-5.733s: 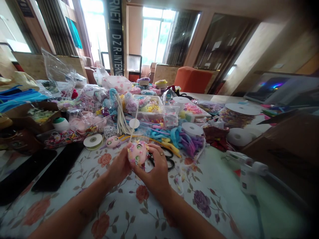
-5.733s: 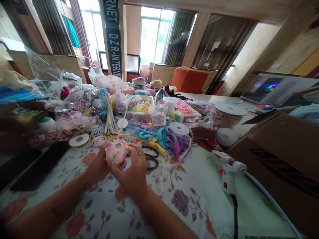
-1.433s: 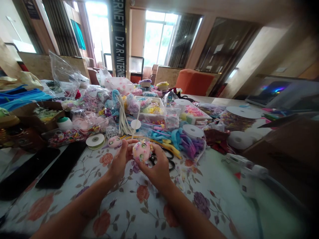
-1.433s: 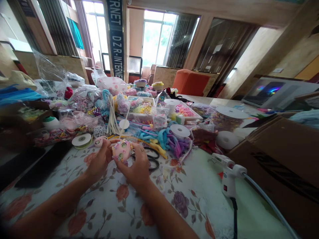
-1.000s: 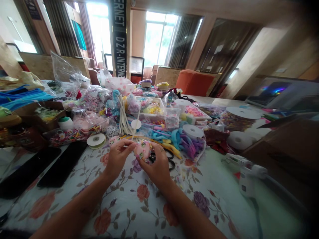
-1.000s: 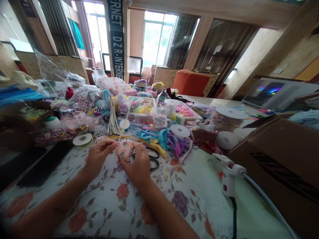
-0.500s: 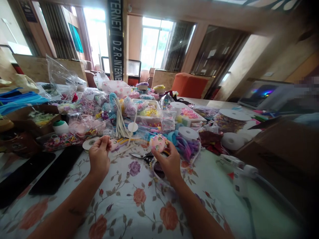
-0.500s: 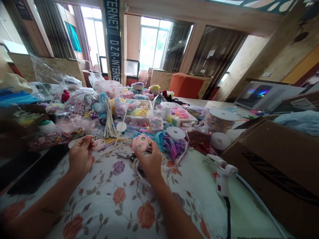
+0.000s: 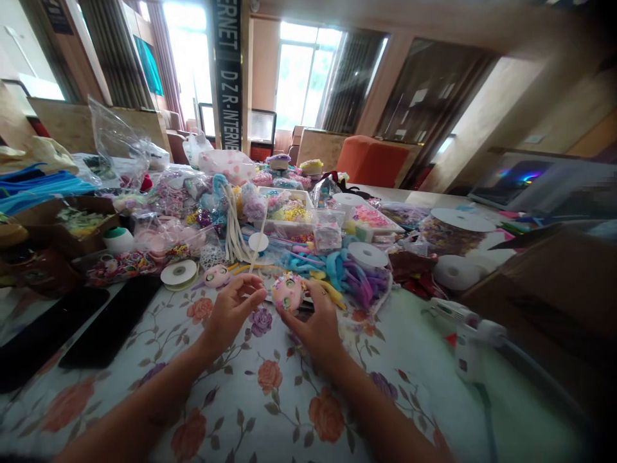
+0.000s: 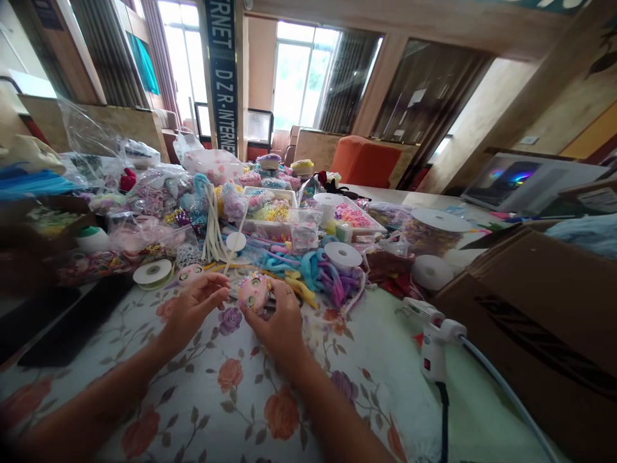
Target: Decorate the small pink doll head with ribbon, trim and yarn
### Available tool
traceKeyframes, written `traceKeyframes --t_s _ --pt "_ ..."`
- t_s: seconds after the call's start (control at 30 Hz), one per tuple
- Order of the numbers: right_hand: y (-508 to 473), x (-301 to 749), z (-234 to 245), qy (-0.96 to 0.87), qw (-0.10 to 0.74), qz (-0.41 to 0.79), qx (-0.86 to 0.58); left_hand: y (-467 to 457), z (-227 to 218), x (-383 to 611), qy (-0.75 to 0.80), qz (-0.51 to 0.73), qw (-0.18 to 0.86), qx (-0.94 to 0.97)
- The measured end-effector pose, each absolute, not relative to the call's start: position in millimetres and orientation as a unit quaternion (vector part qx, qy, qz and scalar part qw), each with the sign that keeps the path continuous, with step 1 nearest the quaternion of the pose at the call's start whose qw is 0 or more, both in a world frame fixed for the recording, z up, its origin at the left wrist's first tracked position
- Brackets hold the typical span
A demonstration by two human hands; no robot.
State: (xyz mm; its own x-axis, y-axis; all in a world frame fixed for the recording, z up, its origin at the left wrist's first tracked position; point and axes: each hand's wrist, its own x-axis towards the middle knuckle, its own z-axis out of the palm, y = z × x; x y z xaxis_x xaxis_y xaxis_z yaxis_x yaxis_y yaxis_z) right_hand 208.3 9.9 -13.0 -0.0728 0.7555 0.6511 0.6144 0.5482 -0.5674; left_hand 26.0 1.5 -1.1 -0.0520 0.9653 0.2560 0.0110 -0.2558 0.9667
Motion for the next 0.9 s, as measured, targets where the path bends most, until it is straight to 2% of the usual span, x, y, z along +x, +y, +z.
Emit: traceKeyframes --t_s 0.2,0.37,0.73,0.9 --pt "8.3 203.6 -22.1 -0.768 0.478 0.001 -0.425 -0.8 -3.8 30.9 0.439 0.562 0.417 0.564" --pt "9.3 203.8 -22.6 -0.764 0.482 0.012 -0.428 0.5 -7.8 30.6 0.442 0.586 0.44 0.517" --pt "11.3 206.1 -10.5 -0.656 0.51 0.232 -0.505 5.3 -7.0 23.6 0.447 0.594 0.468 0.478" --pt "9.3 204.7 -7.8 -0.629 0.506 0.33 -0.489 7.8 -8.0 20.8 0.507 0.611 0.389 0.467"
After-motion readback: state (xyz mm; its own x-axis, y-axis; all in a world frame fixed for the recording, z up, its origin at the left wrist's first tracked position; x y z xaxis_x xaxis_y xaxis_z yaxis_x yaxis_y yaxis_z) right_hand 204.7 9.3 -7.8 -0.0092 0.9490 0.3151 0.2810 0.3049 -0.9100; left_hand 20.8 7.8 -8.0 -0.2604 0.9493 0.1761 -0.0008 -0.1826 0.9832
